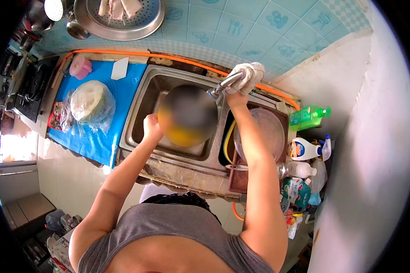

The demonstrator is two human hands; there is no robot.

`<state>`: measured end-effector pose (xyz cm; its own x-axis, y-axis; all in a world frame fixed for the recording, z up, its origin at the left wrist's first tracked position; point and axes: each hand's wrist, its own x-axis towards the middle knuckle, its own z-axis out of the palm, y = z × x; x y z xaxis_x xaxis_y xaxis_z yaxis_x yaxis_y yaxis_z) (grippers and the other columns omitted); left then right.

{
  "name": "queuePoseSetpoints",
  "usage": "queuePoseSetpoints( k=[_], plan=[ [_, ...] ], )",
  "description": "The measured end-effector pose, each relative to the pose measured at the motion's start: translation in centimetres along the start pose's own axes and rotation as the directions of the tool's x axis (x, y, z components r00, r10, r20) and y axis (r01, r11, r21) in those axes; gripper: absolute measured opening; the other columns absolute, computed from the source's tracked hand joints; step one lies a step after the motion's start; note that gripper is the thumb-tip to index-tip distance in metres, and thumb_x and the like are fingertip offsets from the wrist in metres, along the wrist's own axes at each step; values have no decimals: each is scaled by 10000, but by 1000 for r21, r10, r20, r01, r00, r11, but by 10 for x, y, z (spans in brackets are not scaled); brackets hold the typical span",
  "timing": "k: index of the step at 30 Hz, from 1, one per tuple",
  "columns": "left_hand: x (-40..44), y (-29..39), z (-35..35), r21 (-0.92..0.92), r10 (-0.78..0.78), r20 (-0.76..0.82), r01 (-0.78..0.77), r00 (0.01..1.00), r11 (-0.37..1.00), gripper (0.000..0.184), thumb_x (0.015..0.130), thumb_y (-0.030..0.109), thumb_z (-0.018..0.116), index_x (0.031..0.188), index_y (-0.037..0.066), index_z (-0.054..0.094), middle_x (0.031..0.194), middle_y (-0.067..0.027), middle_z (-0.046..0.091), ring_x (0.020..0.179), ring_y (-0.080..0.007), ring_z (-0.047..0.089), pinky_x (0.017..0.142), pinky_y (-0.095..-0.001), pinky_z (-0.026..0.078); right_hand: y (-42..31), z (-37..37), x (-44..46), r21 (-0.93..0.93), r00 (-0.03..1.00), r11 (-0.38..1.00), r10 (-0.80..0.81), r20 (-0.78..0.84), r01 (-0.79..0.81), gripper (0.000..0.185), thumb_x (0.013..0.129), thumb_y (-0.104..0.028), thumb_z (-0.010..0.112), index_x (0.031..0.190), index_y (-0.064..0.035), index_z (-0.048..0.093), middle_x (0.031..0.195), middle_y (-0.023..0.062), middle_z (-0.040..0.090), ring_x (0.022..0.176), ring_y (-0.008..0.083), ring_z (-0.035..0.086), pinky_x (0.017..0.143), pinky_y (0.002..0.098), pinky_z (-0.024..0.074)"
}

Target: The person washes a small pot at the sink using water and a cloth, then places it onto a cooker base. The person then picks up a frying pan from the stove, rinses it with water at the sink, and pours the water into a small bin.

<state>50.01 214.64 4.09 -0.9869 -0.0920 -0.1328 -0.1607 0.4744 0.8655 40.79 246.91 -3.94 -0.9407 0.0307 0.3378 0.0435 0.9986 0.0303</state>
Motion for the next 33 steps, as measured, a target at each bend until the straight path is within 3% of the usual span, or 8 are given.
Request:
queuePoseSetpoints(
  k=[3,6,7,13,22,27,33],
  plan=[
    [0,-3,0,-1,17,4,-17,1000,1000,451,610,413,676,699,-29,648,564,-198,585,584,-315,625,563,-387,485,-2,8,-6,335,983,924,181,36,-183,372,828,-317,472,1160,-151,478,1247,83,461,1180,281,417,940,390,374],
    [1,0,-3,-10,-2,41,2,999,1000,428,618,387,678,709,-31,651,559,-182,591,565,-278,628,554,-368,485,1,18,5,187,977,982,69,-200,-31,369,813,-307,487,1137,-133,471,1199,93,474,1142,287,433,937,397,371],
    [1,0,-4,-12,-15,57,16,998,1000,417,622,374,679,712,-32,653,557,-173,595,555,-260,630,549,-360,484,4,22,7,182,979,983,61,-196,-25,376,815,-313,482,1145,-134,469,1206,94,471,1147,287,430,940,395,369],
    [1,-14,3,-301,-85,89,108,992,947,303,652,233,694,692,-63,648,547,-70,607,527,-101,576,495,-282,452,-1,2,5,282,984,944,150,98,-172,418,828,-347,447,1189,-138,458,1246,100,456,1177,286,414,957,387,358],
    [3,-21,7,-397,-79,109,116,991,910,281,660,214,694,681,-63,643,566,-43,598,525,-73,532,493,-265,435,-9,-13,5,238,898,898,279,339,-369,485,847,-399,396,1256,-144,442,1306,109,433,1221,285,389,984,375,341],
    [4,-19,3,-350,-56,132,99,990,931,268,660,217,683,701,-47,657,575,-54,614,558,-80,566,526,-268,460,-19,-25,-1,221,837,857,346,425,-466,523,858,-428,367,1294,-147,433,1339,114,421,1246,284,376,999,368,332],
    [3,-7,-2,-329,-33,172,89,985,940,282,666,223,684,731,-50,658,577,-52,615,553,-78,567,523,-267,465,-8,3,-4,163,771,836,385,508,-524,554,814,-438,446,1283,-144,451,1333,89,437,1245,253,382,1012,328,325]
  ],
)
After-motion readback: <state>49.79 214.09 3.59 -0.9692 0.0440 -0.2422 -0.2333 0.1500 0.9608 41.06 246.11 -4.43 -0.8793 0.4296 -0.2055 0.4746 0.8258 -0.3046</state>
